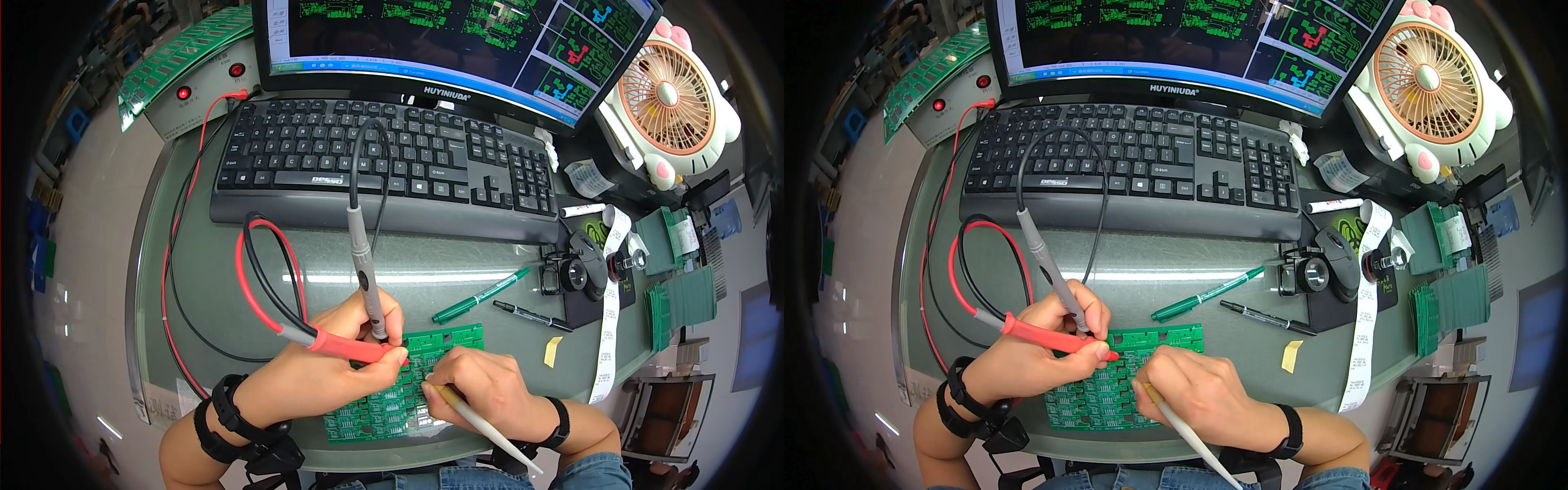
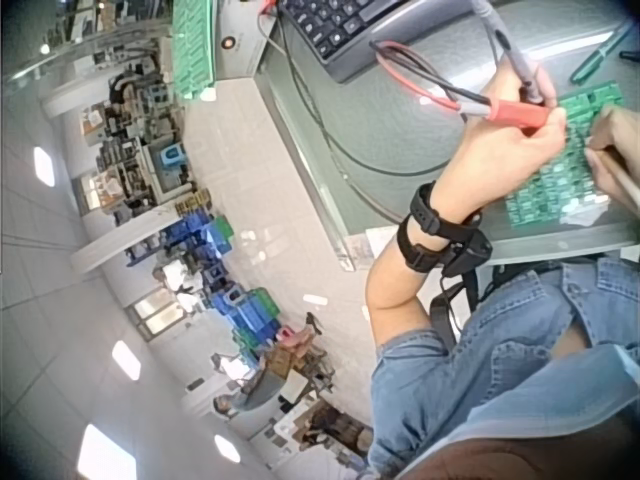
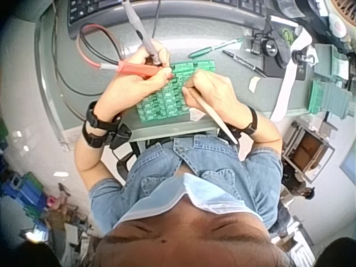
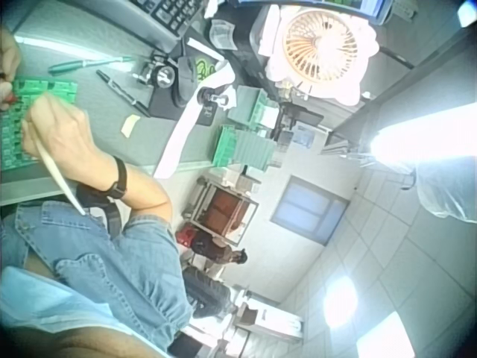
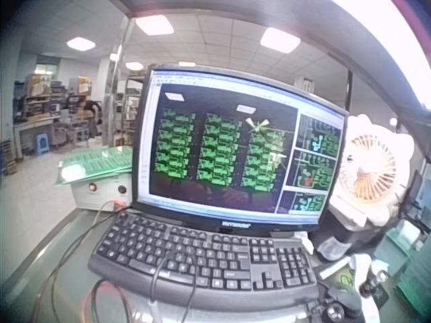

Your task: The user is using a multimeter and a magnifying lens to inspect and mark circuit boards.

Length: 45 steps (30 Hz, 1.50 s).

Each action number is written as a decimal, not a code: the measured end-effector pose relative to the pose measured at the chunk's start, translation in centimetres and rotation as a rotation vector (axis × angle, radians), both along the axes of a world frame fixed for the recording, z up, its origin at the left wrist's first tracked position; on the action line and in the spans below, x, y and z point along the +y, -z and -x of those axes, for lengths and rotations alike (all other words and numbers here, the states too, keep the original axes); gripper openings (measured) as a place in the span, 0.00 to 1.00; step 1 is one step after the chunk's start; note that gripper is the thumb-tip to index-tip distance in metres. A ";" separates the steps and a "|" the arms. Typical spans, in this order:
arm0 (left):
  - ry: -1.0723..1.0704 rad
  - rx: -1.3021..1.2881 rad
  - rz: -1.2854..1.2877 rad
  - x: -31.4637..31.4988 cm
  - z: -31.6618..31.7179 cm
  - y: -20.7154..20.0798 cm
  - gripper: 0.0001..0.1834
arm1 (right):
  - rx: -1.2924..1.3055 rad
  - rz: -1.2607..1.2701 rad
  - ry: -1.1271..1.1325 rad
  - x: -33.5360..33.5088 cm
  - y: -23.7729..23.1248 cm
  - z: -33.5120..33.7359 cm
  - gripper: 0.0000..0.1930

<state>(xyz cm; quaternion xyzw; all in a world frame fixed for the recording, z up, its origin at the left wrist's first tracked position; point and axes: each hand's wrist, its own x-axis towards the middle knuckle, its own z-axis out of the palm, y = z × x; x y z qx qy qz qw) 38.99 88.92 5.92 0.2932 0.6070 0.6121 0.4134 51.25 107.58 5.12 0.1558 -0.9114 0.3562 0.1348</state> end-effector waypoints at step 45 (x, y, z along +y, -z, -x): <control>0.139 0.180 0.451 -4.8 1.4 -3.9 0.20 | -0.344 0.496 0.014 1.2 0.8 0.0 0.11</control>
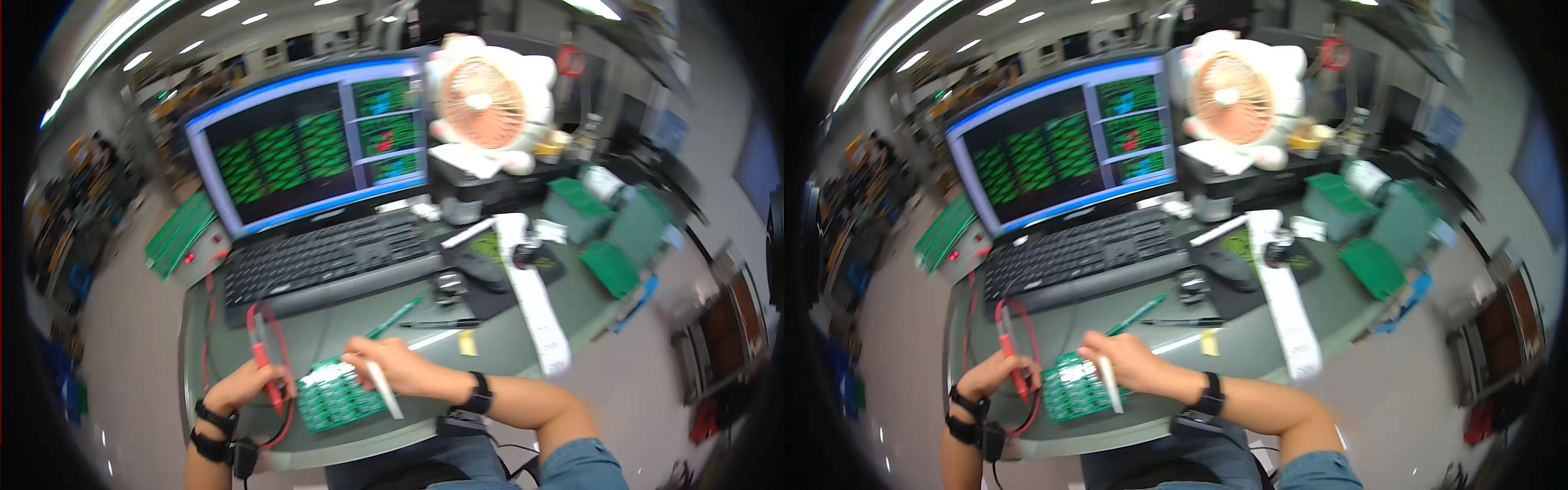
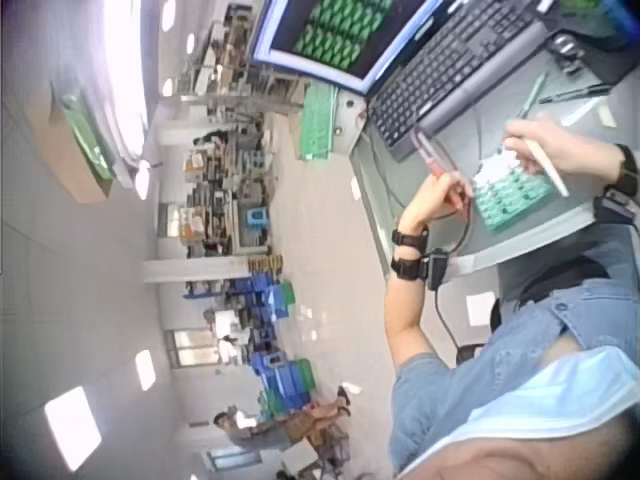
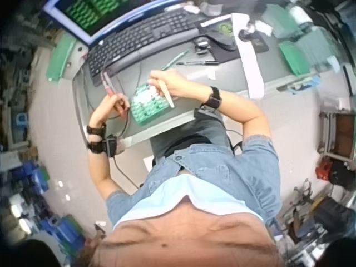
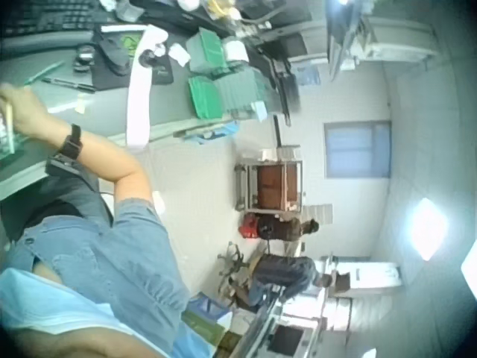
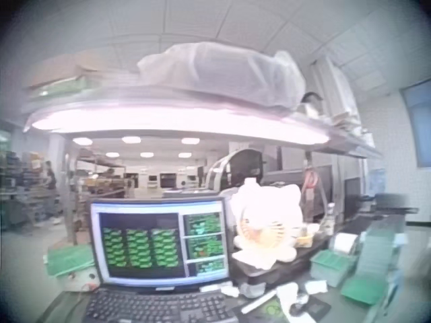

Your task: The user is using a multimeter and a magnifying lens to inspect and mark circuit boards.

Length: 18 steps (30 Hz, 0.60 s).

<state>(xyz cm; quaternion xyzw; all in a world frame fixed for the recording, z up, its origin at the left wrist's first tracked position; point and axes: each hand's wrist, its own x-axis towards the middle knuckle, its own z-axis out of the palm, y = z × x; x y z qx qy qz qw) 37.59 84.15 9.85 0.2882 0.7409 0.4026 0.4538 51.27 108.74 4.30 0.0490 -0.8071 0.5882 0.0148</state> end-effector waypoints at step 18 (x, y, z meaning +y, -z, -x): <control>-0.331 -0.445 -0.808 4.2 -5.7 1.9 0.17 | 0.457 0.307 -0.008 -1.9 -4.7 -6.1 0.26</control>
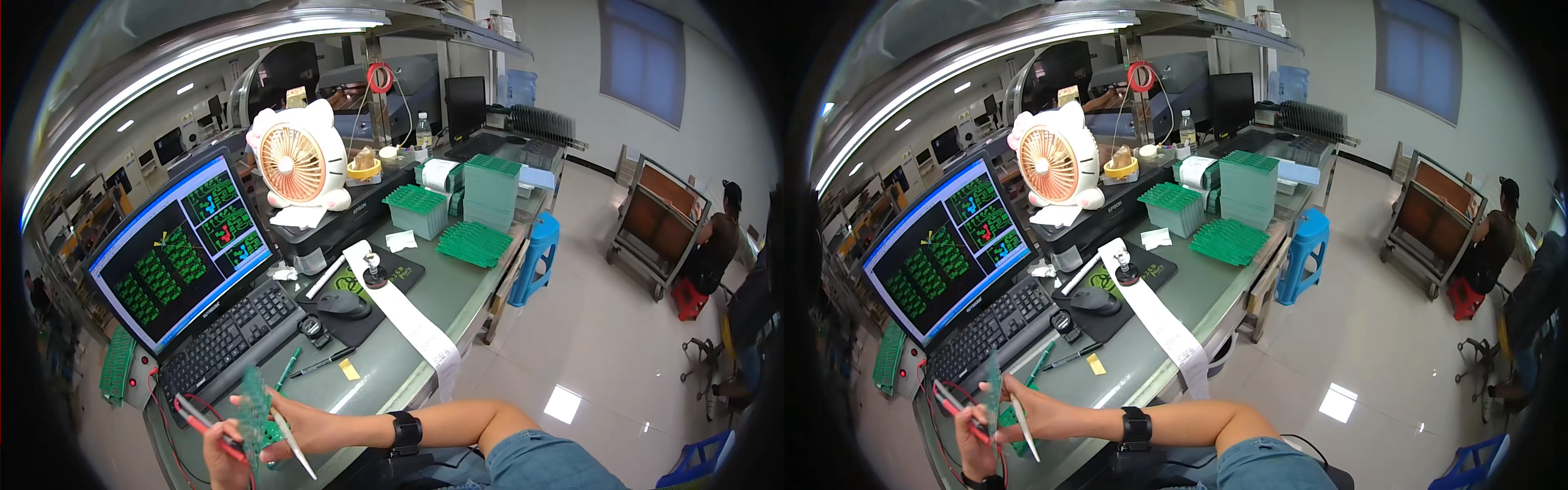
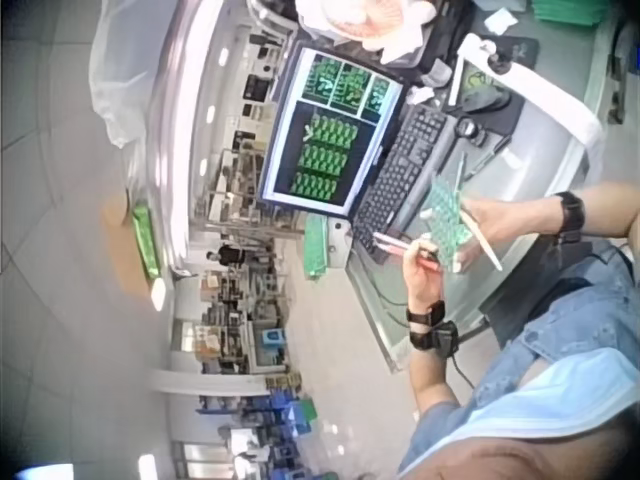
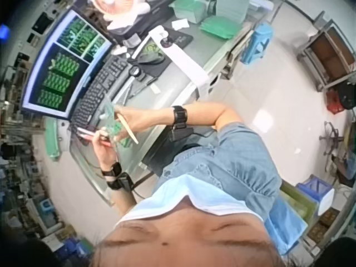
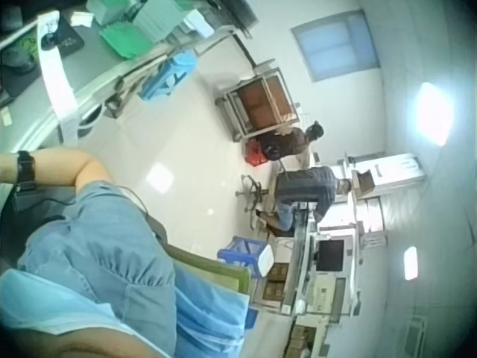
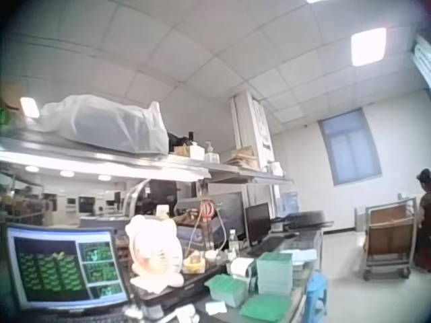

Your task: The user is using a multimeter and a magnifying lens to inspect and mark circuit boards.

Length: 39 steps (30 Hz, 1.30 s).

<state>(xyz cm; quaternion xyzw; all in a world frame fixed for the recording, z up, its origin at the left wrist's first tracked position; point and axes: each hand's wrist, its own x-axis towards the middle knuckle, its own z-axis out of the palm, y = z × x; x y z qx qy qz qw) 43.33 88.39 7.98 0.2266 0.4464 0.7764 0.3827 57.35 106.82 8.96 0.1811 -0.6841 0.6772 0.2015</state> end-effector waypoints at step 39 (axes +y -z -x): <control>-0.756 0.068 0.478 -13.7 3.3 4.6 0.17 | -0.457 -1.351 1.741 38.8 4.2 -20.1 0.29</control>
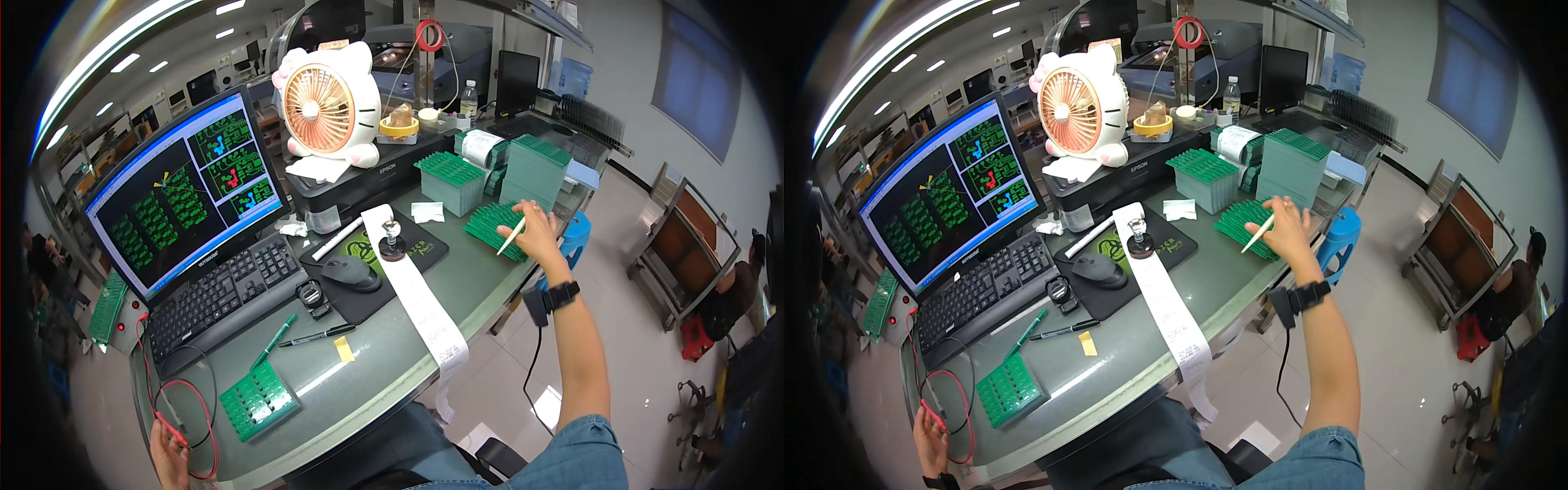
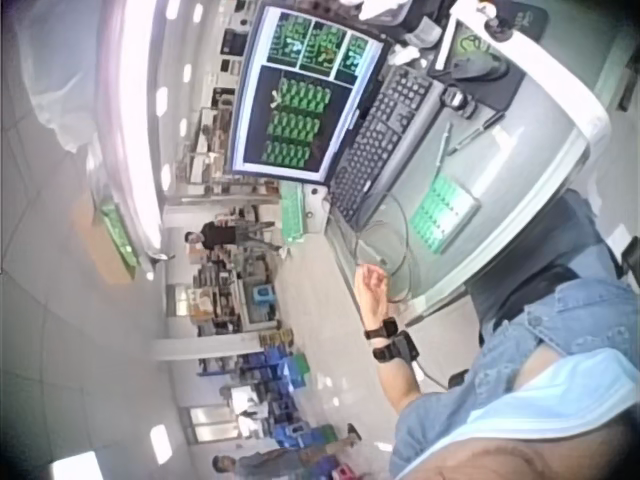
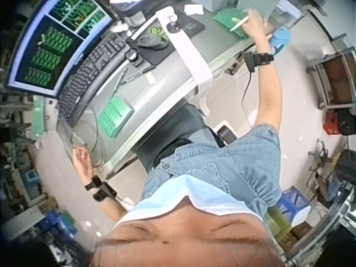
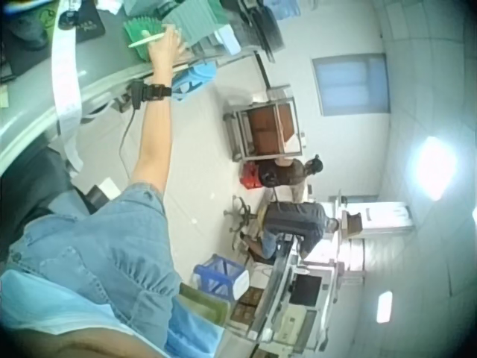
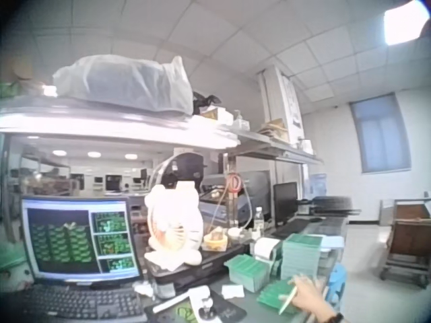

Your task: The user is using a multimeter and a magnifying lens to inspect and mark circuit boards.

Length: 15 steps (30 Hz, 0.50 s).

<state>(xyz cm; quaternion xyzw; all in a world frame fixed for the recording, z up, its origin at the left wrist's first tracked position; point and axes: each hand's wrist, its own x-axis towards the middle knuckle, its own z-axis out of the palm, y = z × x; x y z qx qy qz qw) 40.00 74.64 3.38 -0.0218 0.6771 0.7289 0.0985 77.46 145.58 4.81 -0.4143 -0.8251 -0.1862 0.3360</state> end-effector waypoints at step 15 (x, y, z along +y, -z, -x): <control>1.424 1.016 0.555 26.0 -14.8 -8.0 0.26 | 0.010 0.544 -0.987 -19.0 0.3 1.1 0.11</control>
